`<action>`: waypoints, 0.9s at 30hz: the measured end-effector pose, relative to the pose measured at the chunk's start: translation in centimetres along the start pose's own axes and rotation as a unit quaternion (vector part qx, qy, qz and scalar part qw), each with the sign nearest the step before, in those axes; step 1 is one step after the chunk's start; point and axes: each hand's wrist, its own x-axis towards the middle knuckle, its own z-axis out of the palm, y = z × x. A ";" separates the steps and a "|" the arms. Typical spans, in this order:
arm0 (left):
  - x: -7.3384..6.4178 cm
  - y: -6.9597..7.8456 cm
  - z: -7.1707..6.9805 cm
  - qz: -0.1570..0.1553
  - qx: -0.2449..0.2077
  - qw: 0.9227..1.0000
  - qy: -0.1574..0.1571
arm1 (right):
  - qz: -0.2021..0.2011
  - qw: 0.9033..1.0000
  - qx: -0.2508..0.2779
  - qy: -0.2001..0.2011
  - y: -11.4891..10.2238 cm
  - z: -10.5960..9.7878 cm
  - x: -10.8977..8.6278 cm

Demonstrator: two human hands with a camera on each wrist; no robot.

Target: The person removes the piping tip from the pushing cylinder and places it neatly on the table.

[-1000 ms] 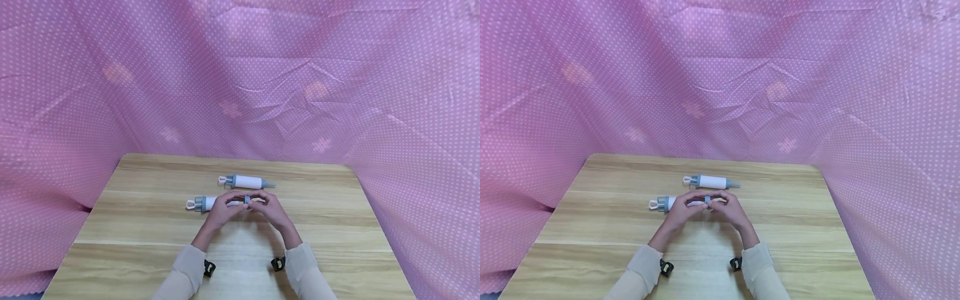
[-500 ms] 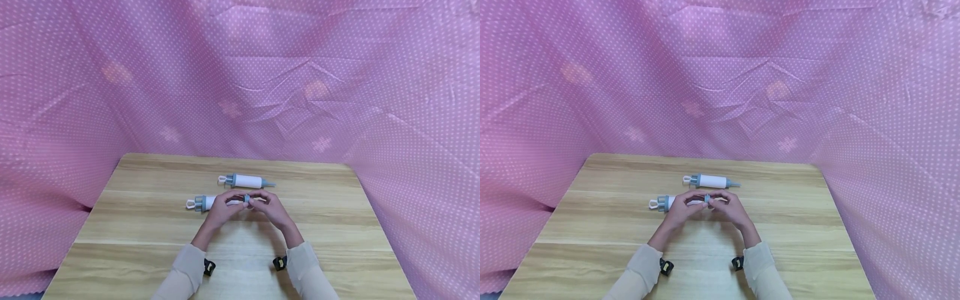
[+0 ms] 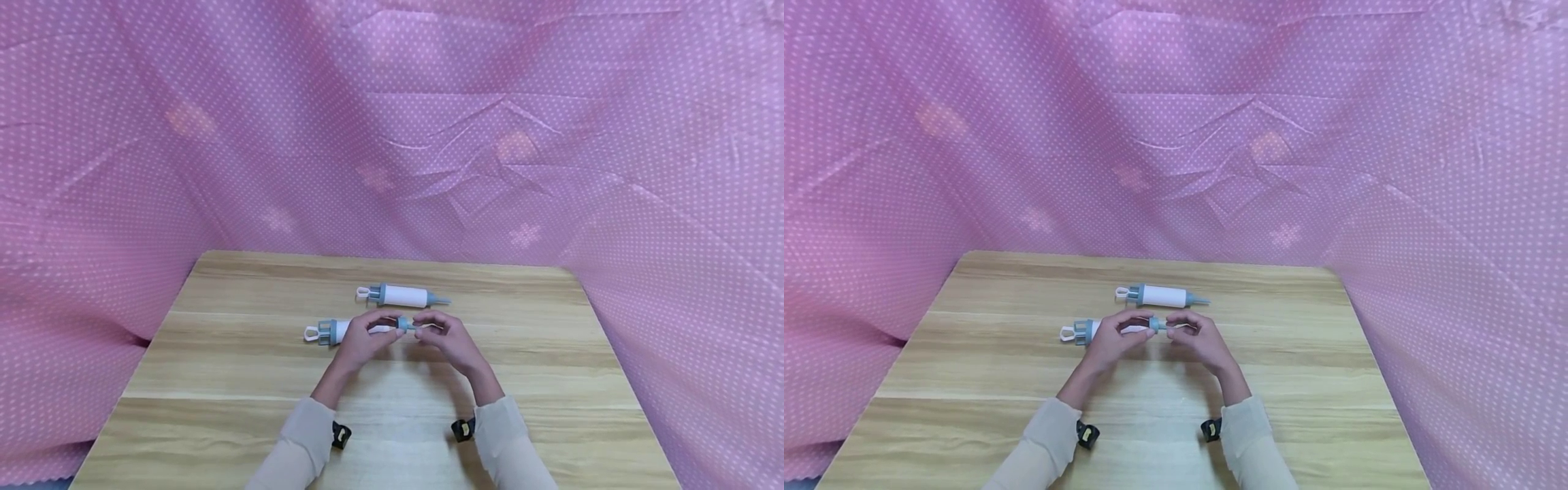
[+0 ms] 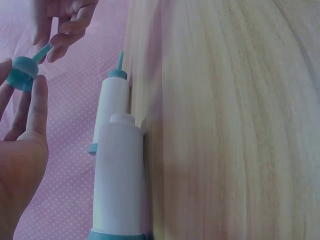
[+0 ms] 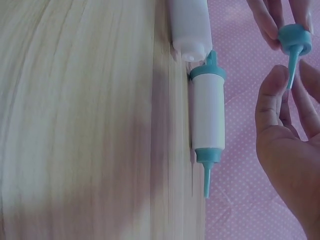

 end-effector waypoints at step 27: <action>-1.1 2.7 0.7 0.011 0.013 1.000 0.012 | 0.003 0.999 0.040 0.031 0.1 -1.0 -0.5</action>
